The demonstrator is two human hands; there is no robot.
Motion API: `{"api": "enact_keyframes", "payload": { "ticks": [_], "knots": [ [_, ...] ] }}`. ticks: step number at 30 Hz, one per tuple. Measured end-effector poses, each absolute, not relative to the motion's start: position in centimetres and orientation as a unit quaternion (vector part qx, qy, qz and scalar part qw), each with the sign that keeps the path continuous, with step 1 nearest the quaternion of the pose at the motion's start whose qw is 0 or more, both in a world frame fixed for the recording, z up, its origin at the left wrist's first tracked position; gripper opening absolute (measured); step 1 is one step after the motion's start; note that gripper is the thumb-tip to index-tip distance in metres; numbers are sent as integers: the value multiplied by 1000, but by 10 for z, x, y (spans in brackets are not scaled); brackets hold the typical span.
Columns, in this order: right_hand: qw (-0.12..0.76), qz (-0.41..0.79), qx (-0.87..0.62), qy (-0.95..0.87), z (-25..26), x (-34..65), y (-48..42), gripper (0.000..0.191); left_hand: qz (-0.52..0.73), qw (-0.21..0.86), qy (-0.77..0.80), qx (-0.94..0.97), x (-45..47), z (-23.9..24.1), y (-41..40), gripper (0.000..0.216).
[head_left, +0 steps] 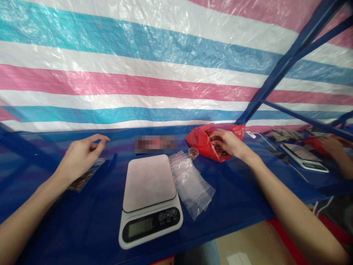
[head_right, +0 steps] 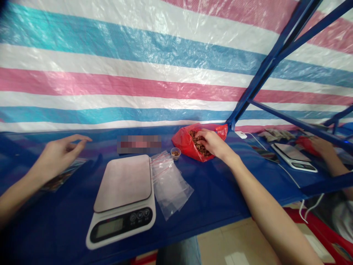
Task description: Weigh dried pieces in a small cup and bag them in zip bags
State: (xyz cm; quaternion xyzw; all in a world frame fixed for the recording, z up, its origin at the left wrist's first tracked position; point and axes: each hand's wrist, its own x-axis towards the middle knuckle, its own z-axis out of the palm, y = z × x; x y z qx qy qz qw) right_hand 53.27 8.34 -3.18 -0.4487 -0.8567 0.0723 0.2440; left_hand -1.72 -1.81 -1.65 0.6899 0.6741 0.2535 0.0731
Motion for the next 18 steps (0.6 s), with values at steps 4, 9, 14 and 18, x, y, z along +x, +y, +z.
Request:
{"api": "enact_keyframes", "payload": {
  "ticks": [4,9,14,18],
  "knots": [
    [264,58,-450,-851,-26,529,80,12,246,76,673,693,-21,-18,-17,40],
    [338,19,-467,-817,-12,524,71,15,241,76,681,687,-17,-16,-16,45],
    [419,7,-471,-776,-1,514,57,22,252,78,682,682,-12,-15,-14,49],
    [501,31,-450,-739,11,491,41,20,267,66,680,680,-10,-15,-14,45]
  ]
}}
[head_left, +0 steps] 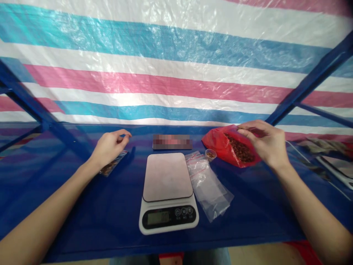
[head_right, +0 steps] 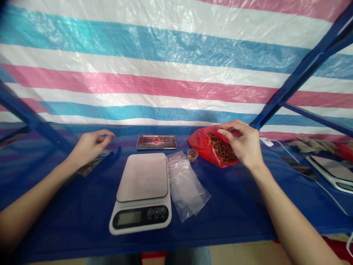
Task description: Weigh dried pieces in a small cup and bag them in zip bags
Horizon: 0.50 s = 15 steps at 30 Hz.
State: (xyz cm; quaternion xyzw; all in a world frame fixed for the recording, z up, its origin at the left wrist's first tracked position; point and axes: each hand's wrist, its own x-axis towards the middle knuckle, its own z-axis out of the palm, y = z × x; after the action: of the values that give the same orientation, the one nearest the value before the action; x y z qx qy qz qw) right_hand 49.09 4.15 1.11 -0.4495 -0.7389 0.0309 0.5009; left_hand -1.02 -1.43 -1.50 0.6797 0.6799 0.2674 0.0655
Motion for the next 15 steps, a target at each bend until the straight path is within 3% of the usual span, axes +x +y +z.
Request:
{"api": "enact_keyframes", "payload": {
  "ticks": [3,9,15],
  "knots": [
    [486,64,-390,-779,23,460,30,14,268,65,676,683,-10,-15,-15,44],
    [304,170,-239,-907,30,410,25,12,258,56,682,682,-13,-18,-15,45],
    [278,193,-253,-906,14,428,27,15,245,57,681,688,-16,-20,-13,46]
  ]
}}
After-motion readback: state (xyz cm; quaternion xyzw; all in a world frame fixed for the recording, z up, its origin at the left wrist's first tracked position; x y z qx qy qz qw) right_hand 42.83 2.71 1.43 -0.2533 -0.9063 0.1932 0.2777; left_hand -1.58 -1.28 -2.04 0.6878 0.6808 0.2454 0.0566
